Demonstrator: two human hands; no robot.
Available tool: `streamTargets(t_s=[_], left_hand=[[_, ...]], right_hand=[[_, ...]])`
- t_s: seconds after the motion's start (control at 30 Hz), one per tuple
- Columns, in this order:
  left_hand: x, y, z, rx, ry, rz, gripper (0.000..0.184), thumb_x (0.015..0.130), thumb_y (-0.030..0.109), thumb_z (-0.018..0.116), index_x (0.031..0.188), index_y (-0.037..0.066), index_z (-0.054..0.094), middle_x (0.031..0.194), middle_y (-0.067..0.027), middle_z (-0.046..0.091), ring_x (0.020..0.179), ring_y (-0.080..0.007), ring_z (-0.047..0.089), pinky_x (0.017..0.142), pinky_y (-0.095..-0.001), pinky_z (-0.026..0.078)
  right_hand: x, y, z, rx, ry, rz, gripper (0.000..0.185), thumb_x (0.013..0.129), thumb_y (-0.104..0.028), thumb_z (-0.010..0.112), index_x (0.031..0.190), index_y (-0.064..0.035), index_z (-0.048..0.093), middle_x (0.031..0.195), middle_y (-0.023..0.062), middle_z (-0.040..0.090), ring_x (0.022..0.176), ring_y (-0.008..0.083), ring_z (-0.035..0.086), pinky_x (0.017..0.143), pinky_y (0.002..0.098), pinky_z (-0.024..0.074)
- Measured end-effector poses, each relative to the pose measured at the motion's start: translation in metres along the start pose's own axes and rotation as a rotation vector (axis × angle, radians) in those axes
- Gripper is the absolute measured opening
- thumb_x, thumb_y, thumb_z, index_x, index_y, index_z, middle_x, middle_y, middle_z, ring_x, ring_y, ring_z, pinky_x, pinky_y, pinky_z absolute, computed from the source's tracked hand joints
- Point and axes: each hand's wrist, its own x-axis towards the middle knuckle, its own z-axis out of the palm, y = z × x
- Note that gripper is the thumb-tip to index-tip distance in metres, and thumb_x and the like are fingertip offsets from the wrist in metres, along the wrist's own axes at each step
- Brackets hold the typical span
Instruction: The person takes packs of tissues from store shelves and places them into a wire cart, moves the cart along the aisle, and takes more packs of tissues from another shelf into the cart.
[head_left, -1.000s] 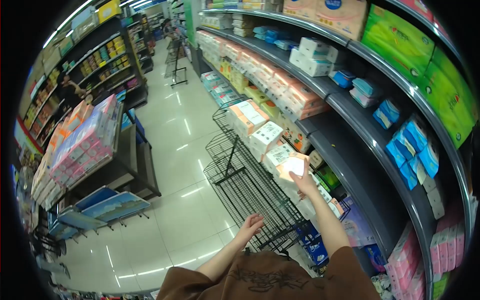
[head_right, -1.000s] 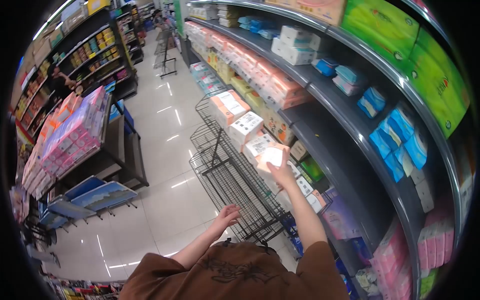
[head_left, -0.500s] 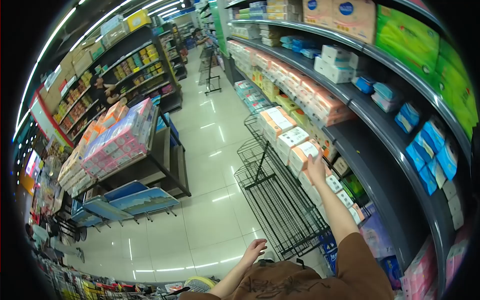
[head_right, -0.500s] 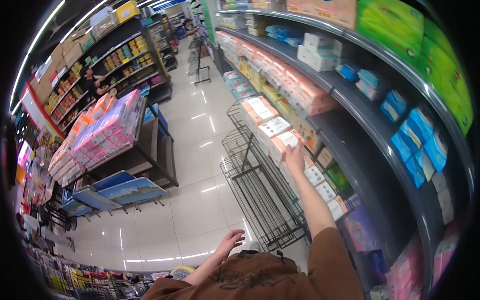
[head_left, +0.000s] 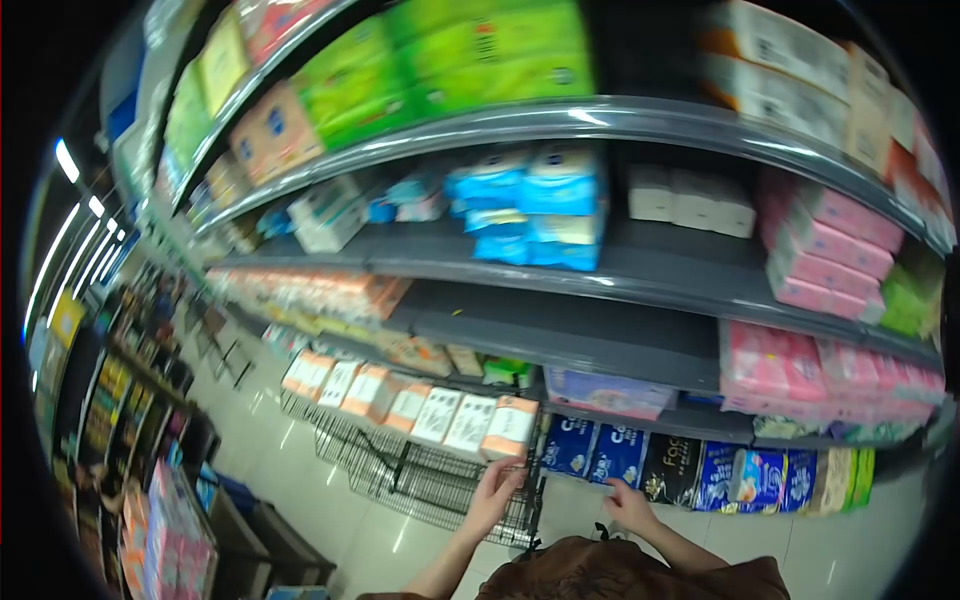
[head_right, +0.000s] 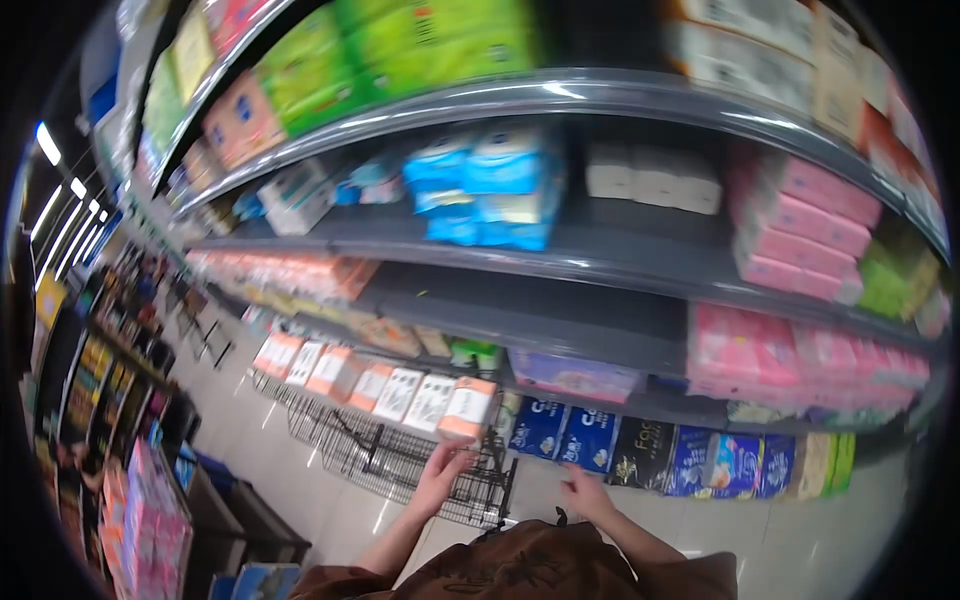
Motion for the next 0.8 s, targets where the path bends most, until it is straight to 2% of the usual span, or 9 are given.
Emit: streamTargets(t_s=[0.1,0.2,0.33,0.4,0.53,0.57,0.6,0.67,0.8], left_hand=[[0.069,0.073,0.07,0.192,-0.217,0.226,0.041,0.102,0.012,0.061,0.14,0.002,0.051,0.137,-0.0091,0.057,0.12,-0.018,0.059,0.101,-0.0333,0.048],[0.136,0.128,0.14,0.374,-0.312,0.491,0.047,0.098,0.01,0.065,0.142,0.004,0.05,0.144,-0.0109,0.052,0.124,-0.0212,0.058,0.102,-0.0358,0.049],[0.214,0.187,0.23,0.51,-0.363,0.781,0.052,0.098,0.008,0.065,0.146,0.004,0.046,0.148,-0.0105,0.048,0.13,-0.022,0.054,0.105,-0.0373,0.048],[0.26,0.193,0.261,0.303,-0.316,0.718,0.049,0.096,0.014,0.069,0.141,0.005,0.05,0.145,-0.0123,0.049,0.131,-0.0265,0.053,0.101,-0.0364,0.05],[0.337,0.22,0.285,0.328,-0.079,0.557,0.055,0.095,0.023,0.07,0.143,0.006,0.049,0.144,-0.0144,0.048,0.133,-0.0292,0.05,0.106,-0.0398,0.045],[0.355,0.222,0.289,0.288,-0.016,0.545,0.062,0.095,0.028,0.07,0.147,0.005,0.045,0.129,-0.0174,0.062,0.122,-0.0224,0.057,0.104,-0.035,0.043],[0.372,0.224,0.289,0.285,0.03,0.511,0.068,0.094,0.031,0.071,0.149,0.005,0.042,0.134,-0.0187,0.058,0.124,-0.0244,0.055,0.106,-0.0357,0.041],[0.393,0.227,0.291,0.357,0.152,0.465,0.076,0.093,0.035,0.07,0.151,0.002,0.035,0.144,-0.0207,0.049,0.132,-0.0284,0.049,0.111,-0.0376,0.037],[0.438,0.222,0.29,0.303,0.255,0.402,0.088,0.09,0.041,0.071,0.154,-0.001,0.028,0.154,-0.0228,0.038,0.143,-0.0321,0.038,0.116,-0.0391,0.031]], right_hand=[[-0.053,0.115,-0.034,-0.035,0.271,0.255,0.041,0.093,-0.016,0.063,0.132,-0.0031,0.058,0.085,0.0167,0.07,0.07,0.0256,0.07,0.066,0.0392,0.0564],[-0.088,0.126,-0.075,0.238,0.472,0.379,0.038,0.093,-0.012,0.063,0.128,0.0,0.059,0.084,0.0164,0.07,0.07,0.0237,0.071,0.064,0.0365,0.0573],[-0.084,0.104,-0.11,0.39,0.541,0.214,0.032,0.094,-0.008,0.062,0.125,-0.0005,0.062,0.085,0.0151,0.072,0.075,0.019,0.072,0.067,0.0359,0.0567],[-0.067,0.044,-0.157,0.328,0.445,0.108,0.033,0.094,-0.008,0.065,0.126,0.0016,0.061,0.094,0.016,0.073,0.083,0.018,0.072,0.073,0.0339,0.0573],[-0.014,-0.069,-0.269,0.181,0.56,-0.41,0.039,0.093,-0.007,0.068,0.13,0.0029,0.059,0.115,0.0193,0.071,0.108,0.0256,0.07,0.096,0.0374,0.0536],[0.0,-0.098,-0.295,0.197,0.616,-0.473,0.041,0.094,-0.007,0.068,0.132,0.0028,0.057,0.12,0.02,0.069,0.114,0.0276,0.067,0.101,0.0387,0.0509],[0.018,-0.123,-0.32,0.213,0.671,-0.536,0.044,0.094,-0.007,0.068,0.135,0.0027,0.055,0.126,0.0207,0.067,0.12,0.0296,0.065,0.105,0.04,0.0481],[0.067,-0.156,-0.36,0.299,0.697,-0.595,0.053,0.096,-0.014,0.066,0.143,0.0026,0.048,0.138,0.0218,0.059,0.131,0.0332,0.057,0.11,0.0415,0.0437],[0.197,-0.185,-0.409,0.073,0.878,-0.458,0.082,0.092,-0.03,0.068,0.15,0.0125,0.028,0.152,0.0344,0.035,0.142,0.0453,0.038,0.118,0.0468,0.0344]])
